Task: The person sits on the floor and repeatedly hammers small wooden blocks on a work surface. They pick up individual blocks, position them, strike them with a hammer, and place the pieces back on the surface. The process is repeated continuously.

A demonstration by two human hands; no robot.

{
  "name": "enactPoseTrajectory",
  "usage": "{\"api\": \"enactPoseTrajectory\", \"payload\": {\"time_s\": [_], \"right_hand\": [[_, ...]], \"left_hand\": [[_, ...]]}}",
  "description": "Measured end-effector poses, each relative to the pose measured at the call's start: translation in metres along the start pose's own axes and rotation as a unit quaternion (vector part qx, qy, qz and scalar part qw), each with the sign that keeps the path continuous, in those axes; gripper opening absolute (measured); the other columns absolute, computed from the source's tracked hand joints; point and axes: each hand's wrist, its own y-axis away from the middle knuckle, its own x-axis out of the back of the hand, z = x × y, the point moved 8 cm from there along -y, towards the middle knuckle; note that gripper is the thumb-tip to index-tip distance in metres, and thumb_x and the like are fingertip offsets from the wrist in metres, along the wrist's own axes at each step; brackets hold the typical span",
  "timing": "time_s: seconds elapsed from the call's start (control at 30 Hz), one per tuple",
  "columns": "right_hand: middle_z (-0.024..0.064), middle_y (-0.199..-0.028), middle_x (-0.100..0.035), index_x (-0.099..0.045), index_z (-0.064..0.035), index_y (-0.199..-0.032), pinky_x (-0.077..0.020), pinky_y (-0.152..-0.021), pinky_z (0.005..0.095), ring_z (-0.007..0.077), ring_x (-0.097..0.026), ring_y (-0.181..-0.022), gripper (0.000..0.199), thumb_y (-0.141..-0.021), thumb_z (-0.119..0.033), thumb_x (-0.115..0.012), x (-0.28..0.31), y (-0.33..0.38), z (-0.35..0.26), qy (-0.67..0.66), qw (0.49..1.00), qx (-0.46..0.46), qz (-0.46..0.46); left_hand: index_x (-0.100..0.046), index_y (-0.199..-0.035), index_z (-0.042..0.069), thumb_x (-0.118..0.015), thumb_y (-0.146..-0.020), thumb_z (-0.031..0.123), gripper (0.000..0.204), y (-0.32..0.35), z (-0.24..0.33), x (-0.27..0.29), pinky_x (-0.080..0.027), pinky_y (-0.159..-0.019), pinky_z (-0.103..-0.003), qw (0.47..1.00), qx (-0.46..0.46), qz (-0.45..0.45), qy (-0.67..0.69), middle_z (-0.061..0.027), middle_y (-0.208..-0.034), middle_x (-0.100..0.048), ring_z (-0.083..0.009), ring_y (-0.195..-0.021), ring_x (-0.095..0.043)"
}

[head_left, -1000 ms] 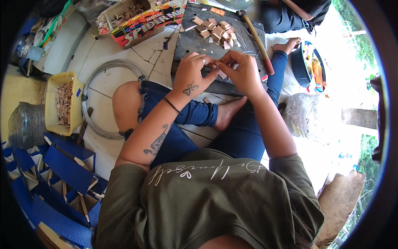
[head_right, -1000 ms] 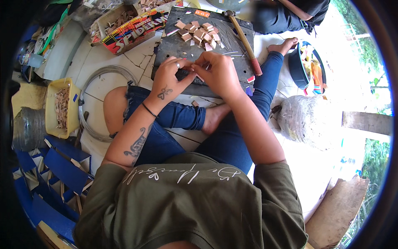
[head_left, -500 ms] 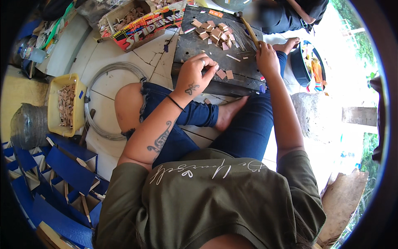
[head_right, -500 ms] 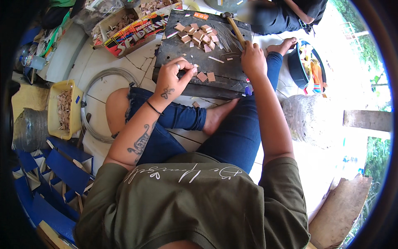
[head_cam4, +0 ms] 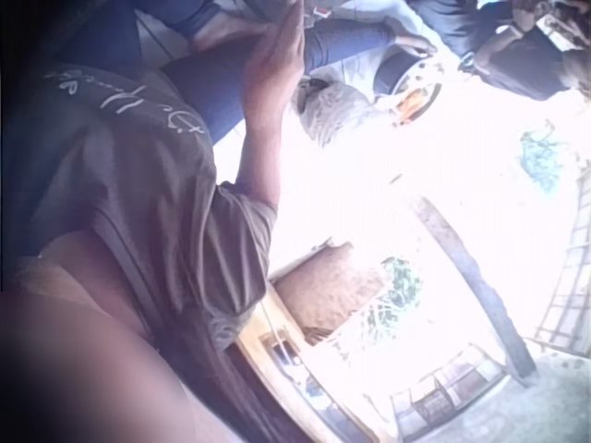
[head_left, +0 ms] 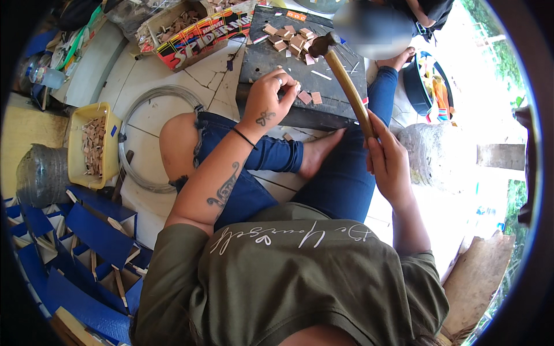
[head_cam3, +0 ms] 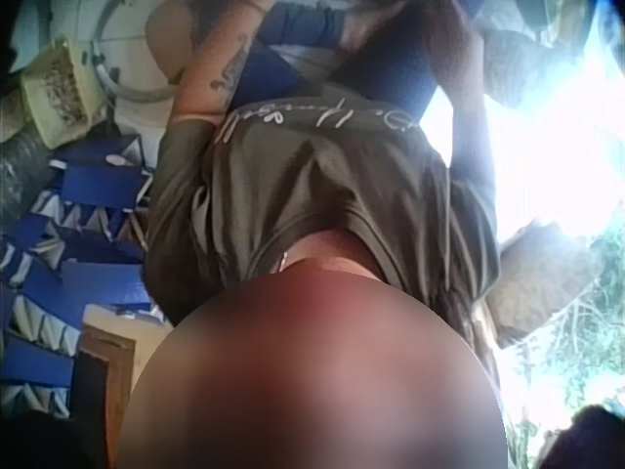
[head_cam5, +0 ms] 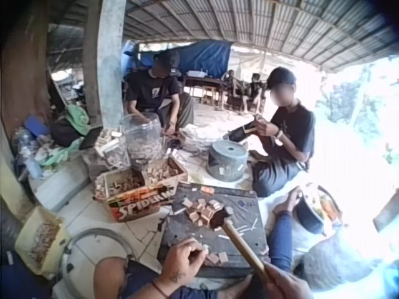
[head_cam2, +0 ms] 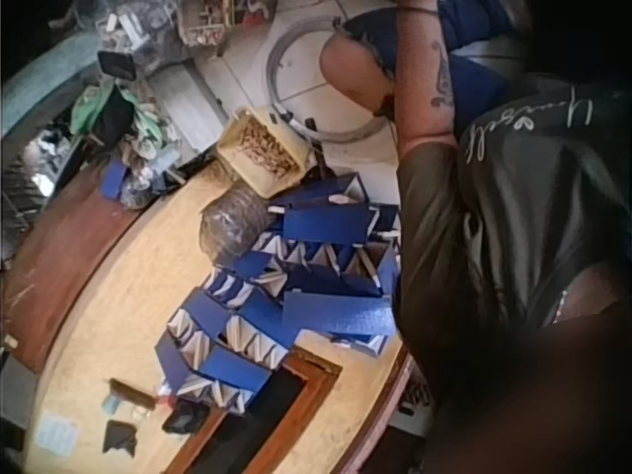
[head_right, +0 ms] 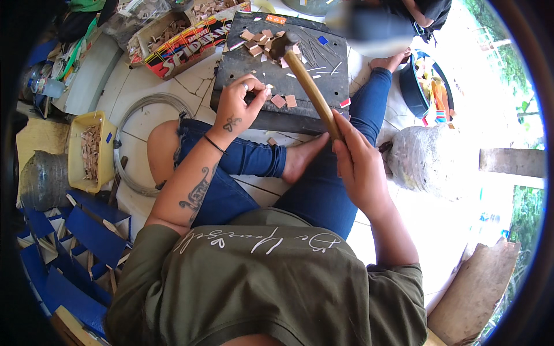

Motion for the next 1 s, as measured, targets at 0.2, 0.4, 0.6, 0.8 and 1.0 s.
{"api": "enactPoseTrajectory", "payload": {"time_s": [0.2,0.4,0.6,0.8,1.0], "right_hand": [[0.0171,-0.094,-0.060,-0.048,-0.0074,-0.140,-0.0501,-0.065,0.0396,0.0347,-0.063,-0.074,0.045,-0.095,-0.004,-0.053,-0.004,0.015,-0.025,0.107,0.988,0.105,0.032],[0.0159,-0.091,-0.059,-0.048,-0.0076,-0.140,-0.0501,-0.065,0.0409,0.0353,-0.063,-0.073,0.047,-0.094,-0.005,-0.054,-0.007,0.015,-0.024,0.136,0.979,0.141,0.052],[0.0165,-0.090,-0.059,-0.048,-0.0067,-0.140,-0.0496,-0.066,0.0392,0.0339,-0.062,-0.072,0.047,-0.094,-0.003,-0.053,-0.007,0.013,-0.020,0.115,0.984,0.131,0.032],[0.0167,-0.089,-0.059,-0.048,-0.0065,-0.140,-0.0497,-0.067,0.0390,0.0334,-0.062,-0.073,0.046,-0.094,-0.003,-0.054,-0.006,0.013,-0.014,0.103,0.988,0.111,0.019],[0.0164,-0.089,-0.059,-0.048,-0.0064,-0.140,-0.0498,-0.067,0.0384,0.0328,-0.062,-0.073,0.046,-0.094,-0.003,-0.054,-0.008,0.013,-0.013,0.110,0.985,0.127,0.028]], "left_hand": [[-0.060,-0.076,0.000,-0.067,-0.081,0.001,0.008,0.000,0.002,0.000,-0.047,-0.064,-0.038,1.000,-0.001,0.003,0.017,-0.0133,-0.076,-0.060,-0.0320,-0.071,-0.060],[-0.059,-0.075,0.003,-0.066,-0.080,0.003,0.009,0.001,0.002,-0.001,-0.048,-0.070,-0.042,1.000,-0.026,0.003,-0.007,-0.0127,-0.076,-0.060,-0.0339,-0.075,-0.060],[-0.060,-0.078,0.001,-0.065,-0.081,0.001,0.006,0.002,0.004,-0.001,-0.049,-0.067,-0.035,0.997,-0.057,-0.001,-0.047,-0.0109,-0.077,-0.060,-0.0280,-0.072,-0.062],[-0.058,-0.078,0.001,-0.066,-0.080,0.000,0.008,0.003,0.003,-0.003,-0.048,-0.066,-0.036,0.997,-0.056,-0.007,-0.056,-0.0104,-0.077,-0.060,-0.0277,-0.072,-0.062],[-0.058,-0.078,0.002,-0.067,-0.080,0.001,0.009,0.004,0.006,-0.001,-0.048,-0.066,-0.037,0.995,-0.070,0.007,-0.067,-0.0106,-0.077,-0.062,-0.0288,-0.072,-0.062]]}}
